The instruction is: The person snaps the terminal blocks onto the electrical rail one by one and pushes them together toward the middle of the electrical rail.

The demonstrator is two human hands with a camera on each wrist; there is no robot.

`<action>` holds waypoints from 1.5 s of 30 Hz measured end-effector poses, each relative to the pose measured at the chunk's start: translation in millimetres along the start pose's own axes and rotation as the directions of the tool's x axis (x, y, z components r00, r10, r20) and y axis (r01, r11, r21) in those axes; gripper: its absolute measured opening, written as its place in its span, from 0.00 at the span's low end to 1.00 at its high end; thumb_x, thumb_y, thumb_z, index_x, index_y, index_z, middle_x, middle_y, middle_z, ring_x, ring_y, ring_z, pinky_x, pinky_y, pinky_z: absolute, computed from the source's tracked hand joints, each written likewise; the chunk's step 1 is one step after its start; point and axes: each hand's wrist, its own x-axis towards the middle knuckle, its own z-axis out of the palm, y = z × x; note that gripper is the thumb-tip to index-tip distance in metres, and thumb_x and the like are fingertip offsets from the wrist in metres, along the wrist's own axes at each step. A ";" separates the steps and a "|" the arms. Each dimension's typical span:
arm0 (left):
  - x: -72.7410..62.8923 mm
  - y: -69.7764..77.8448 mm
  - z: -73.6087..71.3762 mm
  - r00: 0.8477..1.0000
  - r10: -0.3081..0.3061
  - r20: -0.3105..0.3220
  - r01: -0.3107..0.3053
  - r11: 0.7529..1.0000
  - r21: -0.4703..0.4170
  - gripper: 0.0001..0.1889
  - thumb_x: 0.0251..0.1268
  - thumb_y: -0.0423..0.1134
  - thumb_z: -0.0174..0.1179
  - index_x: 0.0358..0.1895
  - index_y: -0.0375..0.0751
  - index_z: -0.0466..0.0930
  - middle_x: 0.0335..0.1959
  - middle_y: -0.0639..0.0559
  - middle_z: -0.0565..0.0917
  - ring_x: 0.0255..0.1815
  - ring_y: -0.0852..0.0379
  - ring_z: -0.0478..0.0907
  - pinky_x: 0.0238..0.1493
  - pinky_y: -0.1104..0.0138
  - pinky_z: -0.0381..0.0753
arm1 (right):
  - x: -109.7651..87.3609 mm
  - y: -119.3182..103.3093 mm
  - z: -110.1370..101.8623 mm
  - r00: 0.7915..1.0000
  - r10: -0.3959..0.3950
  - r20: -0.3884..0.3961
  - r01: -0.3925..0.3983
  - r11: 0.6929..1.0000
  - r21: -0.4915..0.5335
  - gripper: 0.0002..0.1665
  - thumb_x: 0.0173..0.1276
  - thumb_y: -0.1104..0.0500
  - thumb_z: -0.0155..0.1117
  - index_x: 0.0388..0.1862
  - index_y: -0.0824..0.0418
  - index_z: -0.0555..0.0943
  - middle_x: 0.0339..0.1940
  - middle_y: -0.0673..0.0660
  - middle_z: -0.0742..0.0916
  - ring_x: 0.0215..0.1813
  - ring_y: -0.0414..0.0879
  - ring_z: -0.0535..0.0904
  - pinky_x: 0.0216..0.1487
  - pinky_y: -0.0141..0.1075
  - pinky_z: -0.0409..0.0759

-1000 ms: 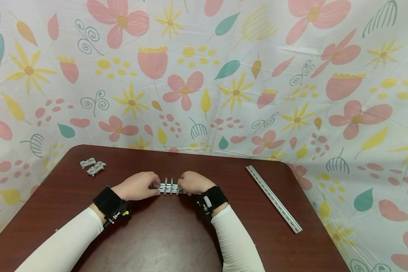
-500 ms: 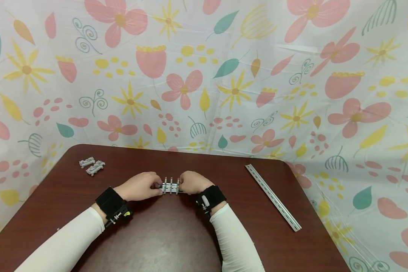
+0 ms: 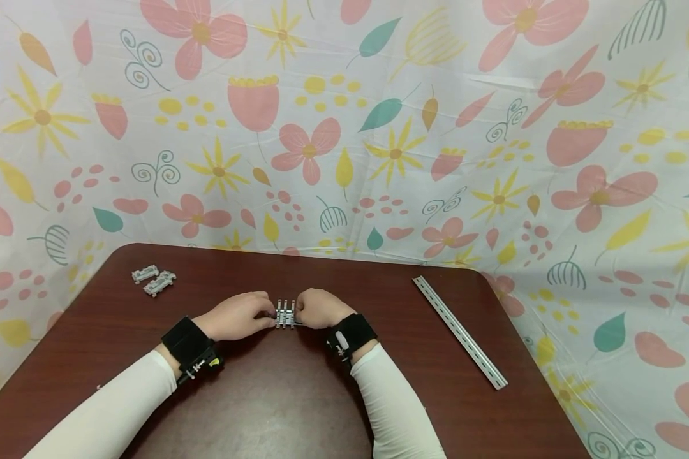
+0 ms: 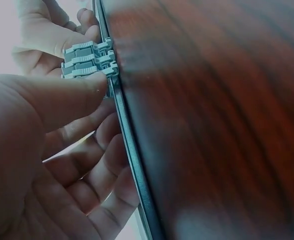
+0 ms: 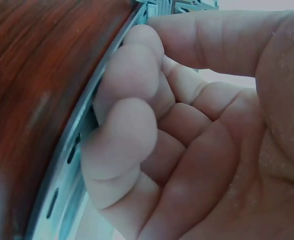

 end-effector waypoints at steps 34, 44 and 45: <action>-2.8 2.6 2.6 0.999 0.049 0.012 -0.050 0.998 0.039 0.06 0.75 0.31 0.70 0.41 0.46 0.84 0.37 0.54 0.76 0.37 0.57 0.71 0.38 0.64 0.75 | 6.7 -6.6 11.5 0.999 0.011 -0.050 -0.013 0.999 -0.047 0.10 0.79 0.62 0.66 0.33 0.53 0.83 0.25 0.48 0.81 0.27 0.44 0.75 0.34 0.37 0.73; -6.8 -1.9 -1.6 0.999 0.035 0.017 -0.035 0.999 0.029 0.04 0.73 0.36 0.75 0.41 0.51 0.89 0.35 0.57 0.77 0.34 0.62 0.72 0.37 0.64 0.76 | 3.1 -3.3 8.5 0.999 -0.012 -0.035 0.011 0.999 -0.035 0.10 0.80 0.61 0.65 0.35 0.52 0.84 0.27 0.47 0.81 0.30 0.43 0.76 0.37 0.38 0.74; -8.2 -3.1 -2.6 0.999 0.036 0.016 -0.037 0.999 0.031 0.04 0.73 0.37 0.75 0.41 0.51 0.90 0.35 0.58 0.77 0.34 0.62 0.72 0.37 0.64 0.77 | 2.2 -2.2 8.1 0.999 -0.017 -0.034 0.016 0.999 -0.032 0.09 0.81 0.60 0.65 0.36 0.52 0.84 0.27 0.47 0.81 0.30 0.42 0.76 0.37 0.38 0.74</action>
